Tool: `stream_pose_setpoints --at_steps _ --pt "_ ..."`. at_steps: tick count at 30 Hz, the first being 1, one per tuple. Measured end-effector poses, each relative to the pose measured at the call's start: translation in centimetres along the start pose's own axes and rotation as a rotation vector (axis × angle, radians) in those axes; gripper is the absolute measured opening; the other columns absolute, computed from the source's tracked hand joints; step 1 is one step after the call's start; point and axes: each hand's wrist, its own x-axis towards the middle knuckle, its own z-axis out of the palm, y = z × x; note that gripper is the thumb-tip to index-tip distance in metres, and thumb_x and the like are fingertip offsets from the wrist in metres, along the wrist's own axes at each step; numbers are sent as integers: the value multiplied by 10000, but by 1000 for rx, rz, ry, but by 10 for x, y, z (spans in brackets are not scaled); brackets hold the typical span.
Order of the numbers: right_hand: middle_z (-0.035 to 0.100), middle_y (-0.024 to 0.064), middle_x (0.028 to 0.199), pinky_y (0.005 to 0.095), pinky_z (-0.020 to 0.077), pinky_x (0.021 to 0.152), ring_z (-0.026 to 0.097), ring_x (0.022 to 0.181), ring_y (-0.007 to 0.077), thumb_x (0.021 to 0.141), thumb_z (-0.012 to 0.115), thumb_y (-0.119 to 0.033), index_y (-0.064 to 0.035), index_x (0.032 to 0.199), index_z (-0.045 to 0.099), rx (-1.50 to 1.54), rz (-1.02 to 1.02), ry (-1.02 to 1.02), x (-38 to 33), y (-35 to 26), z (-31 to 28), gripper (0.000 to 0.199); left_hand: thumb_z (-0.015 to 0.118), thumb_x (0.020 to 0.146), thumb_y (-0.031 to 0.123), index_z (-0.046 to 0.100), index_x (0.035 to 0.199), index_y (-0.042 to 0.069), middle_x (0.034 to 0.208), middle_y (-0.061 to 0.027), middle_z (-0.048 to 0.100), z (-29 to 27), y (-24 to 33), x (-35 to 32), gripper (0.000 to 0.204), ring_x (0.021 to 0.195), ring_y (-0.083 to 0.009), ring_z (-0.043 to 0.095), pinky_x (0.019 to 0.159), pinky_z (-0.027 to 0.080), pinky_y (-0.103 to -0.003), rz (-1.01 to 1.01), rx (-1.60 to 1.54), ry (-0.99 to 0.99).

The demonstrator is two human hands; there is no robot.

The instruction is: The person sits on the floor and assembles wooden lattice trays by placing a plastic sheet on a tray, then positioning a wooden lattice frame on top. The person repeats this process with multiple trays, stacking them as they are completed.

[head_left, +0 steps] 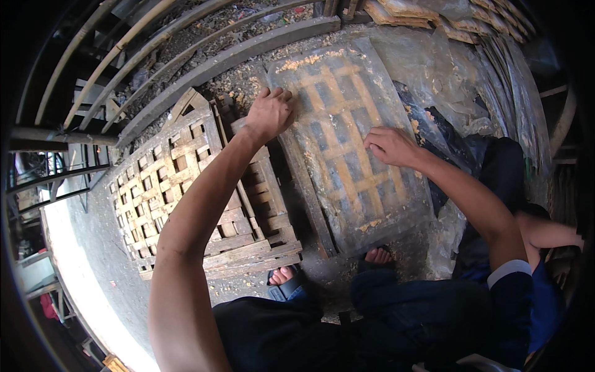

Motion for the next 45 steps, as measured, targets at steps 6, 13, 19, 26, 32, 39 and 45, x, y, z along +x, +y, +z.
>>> stream_pose_setpoints --at_steps 6,13,19,26,32,39,45 --pt "623 114 887 451 500 757 619 840 334 871 546 -69 -50 902 641 -4 -10 -1 1 -1 0 102 645 867 218 640 1007 114 1040 -35 640 -2 -26 9 175 1050 -235 594 874 441 -410 -83 28 -13" --pt "620 121 884 450 503 764 617 844 337 861 551 -68 -45 900 641 -2 -2 7 1 0 1 100 687 845 289 676 1203 149 1199 6 658 8 -15 2 385 1101 -198 578 904 400 -394 -62 20 -57" --pt "619 122 879 451 503 771 616 845 341 853 549 -61 -42 899 639 -22 -13 16 2 1 1 103 689 845 270 706 1097 150 1089 -15 685 11 -12 5 280 1092 -200 576 889 383 -399 -122 -17 -90" --pt "616 119 870 452 499 764 615 844 335 852 549 -62 -40 886 632 -26 -15 31 3 -2 2 92 657 872 202 698 957 134 936 -36 691 21 -12 9 116 1031 -227 581 870 376 -431 -85 -20 -80" --pt "614 123 871 451 498 760 612 847 335 859 542 -67 -43 885 632 -25 -19 19 3 -1 2 97 657 863 181 680 893 122 867 -39 688 23 -9 11 71 1022 -251 584 871 376 -441 -88 -79 -30" --pt "633 132 906 450 508 759 633 856 351 871 556 -86 -58 936 650 27 30 22 -6 0 -1 118 697 822 184 683 901 104 881 -56 713 -4 -10 9 114 928 -274 651 823 439 -451 -207 -352 -6" --pt "652 134 946 440 515 774 643 880 353 875 563 -86 -58 976 652 9 67 55 -7 -9 -18 137 733 873 222 695 971 76 848 -55 719 -19 5 -7 179 779 -174 687 726 524 -320 -424 -821 -2"
